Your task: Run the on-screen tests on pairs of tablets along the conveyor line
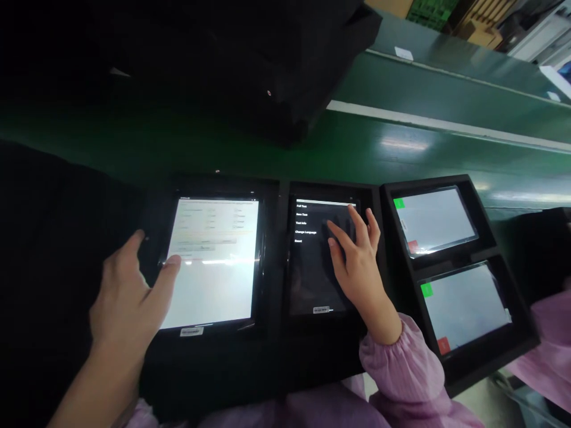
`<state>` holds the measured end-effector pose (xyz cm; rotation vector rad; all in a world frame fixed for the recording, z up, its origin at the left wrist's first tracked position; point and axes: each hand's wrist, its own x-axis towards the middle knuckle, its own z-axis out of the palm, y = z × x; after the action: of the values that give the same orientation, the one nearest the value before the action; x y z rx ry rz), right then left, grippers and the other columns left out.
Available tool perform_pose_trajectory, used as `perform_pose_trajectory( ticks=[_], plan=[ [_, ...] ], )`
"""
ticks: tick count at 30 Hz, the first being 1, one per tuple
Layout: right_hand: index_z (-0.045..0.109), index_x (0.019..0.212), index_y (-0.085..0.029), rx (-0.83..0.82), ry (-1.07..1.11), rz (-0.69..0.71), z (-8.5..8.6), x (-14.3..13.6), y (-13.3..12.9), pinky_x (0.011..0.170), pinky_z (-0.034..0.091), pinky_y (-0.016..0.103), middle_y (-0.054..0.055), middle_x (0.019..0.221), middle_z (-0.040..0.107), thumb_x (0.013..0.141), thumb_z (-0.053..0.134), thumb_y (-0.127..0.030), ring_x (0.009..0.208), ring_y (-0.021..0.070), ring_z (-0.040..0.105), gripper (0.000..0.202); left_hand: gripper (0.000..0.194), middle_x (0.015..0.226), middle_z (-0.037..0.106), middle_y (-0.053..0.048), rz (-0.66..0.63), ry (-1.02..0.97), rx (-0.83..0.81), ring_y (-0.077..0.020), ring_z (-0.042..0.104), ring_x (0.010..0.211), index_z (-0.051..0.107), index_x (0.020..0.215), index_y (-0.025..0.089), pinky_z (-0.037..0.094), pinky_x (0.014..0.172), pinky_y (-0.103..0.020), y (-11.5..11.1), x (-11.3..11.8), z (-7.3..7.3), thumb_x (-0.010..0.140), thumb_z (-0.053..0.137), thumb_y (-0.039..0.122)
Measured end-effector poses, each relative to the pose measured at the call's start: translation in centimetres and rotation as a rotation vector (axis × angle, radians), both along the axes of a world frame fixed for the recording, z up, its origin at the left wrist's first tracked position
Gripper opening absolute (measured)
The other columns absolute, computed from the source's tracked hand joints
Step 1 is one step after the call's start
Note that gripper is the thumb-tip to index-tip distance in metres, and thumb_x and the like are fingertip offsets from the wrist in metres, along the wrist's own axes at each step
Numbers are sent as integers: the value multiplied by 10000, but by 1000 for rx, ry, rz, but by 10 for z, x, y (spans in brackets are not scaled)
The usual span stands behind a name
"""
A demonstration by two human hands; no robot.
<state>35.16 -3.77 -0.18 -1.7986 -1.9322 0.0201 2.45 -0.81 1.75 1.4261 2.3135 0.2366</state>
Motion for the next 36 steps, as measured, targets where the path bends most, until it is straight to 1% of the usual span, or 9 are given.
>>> perform_pose_trajectory(
  ticks=[5,9,12,15,18,23,27,32,36],
  plan=[
    [743,1329,-275,-2,-12,9,-1,2,1,1231,368,741,80,1669,437,1116,448,-372,1622,425,209,377,845,1666,402,-240,14,-22,24,-487,489,1462,363,1642,121,551,1029,-677,1,6,5,919,432,554],
    [785,1251,-283,117,62,-65,4,4,-3,1240,376,706,57,1602,537,1121,439,-327,1584,381,321,372,828,1666,399,-244,54,-29,-2,-480,481,1471,376,1632,98,522,1070,-686,3,9,10,909,417,499],
    [808,1210,-273,130,91,-106,7,5,-6,1245,383,687,56,1556,587,1123,428,-332,1560,374,370,394,798,1665,406,-231,62,-39,0,-473,493,1463,378,1638,119,495,1098,-701,4,8,9,925,396,477],
    [821,1195,-285,67,78,-10,8,5,-9,1266,374,671,26,1596,552,1120,422,-329,1589,370,323,408,787,1663,414,-220,72,-48,13,-469,478,1479,375,1645,135,475,1125,-703,5,6,7,930,401,463],
    [825,1187,-281,34,76,91,8,4,-10,1257,417,634,17,1614,534,1118,424,-313,1604,360,296,408,777,1651,434,-216,81,-46,20,-460,466,1494,382,1641,137,456,1151,-699,5,8,7,926,409,441],
    [815,1211,-257,12,94,140,7,2,-9,1267,417,622,30,1623,524,1115,443,-298,1614,357,273,387,748,1665,431,-203,84,-29,12,-445,490,1482,383,1640,145,479,1141,-675,3,10,10,942,413,412],
    [801,1243,-244,1,109,189,6,-1,-10,1272,418,604,39,1630,517,1114,453,-280,1619,348,260,373,740,1683,402,-208,72,-17,6,-448,463,1502,379,1641,135,474,1141,-683,3,10,9,956,411,414],
    [797,1232,-225,2,97,193,7,-4,-11,1275,421,582,54,1603,536,1113,454,-266,1613,340,270,366,778,1677,398,-216,75,-29,-9,-466,454,1501,371,1648,129,454,1146,-709,5,9,9,939,401,446],
    [781,1257,-219,-25,57,257,11,-8,-9,1282,408,581,62,1628,503,1111,450,-263,1625,353,245,365,797,1665,414,-210,59,-29,14,-462,459,1498,358,1655,138,459,1147,-697,5,7,7,926,405,455]
  ],
)
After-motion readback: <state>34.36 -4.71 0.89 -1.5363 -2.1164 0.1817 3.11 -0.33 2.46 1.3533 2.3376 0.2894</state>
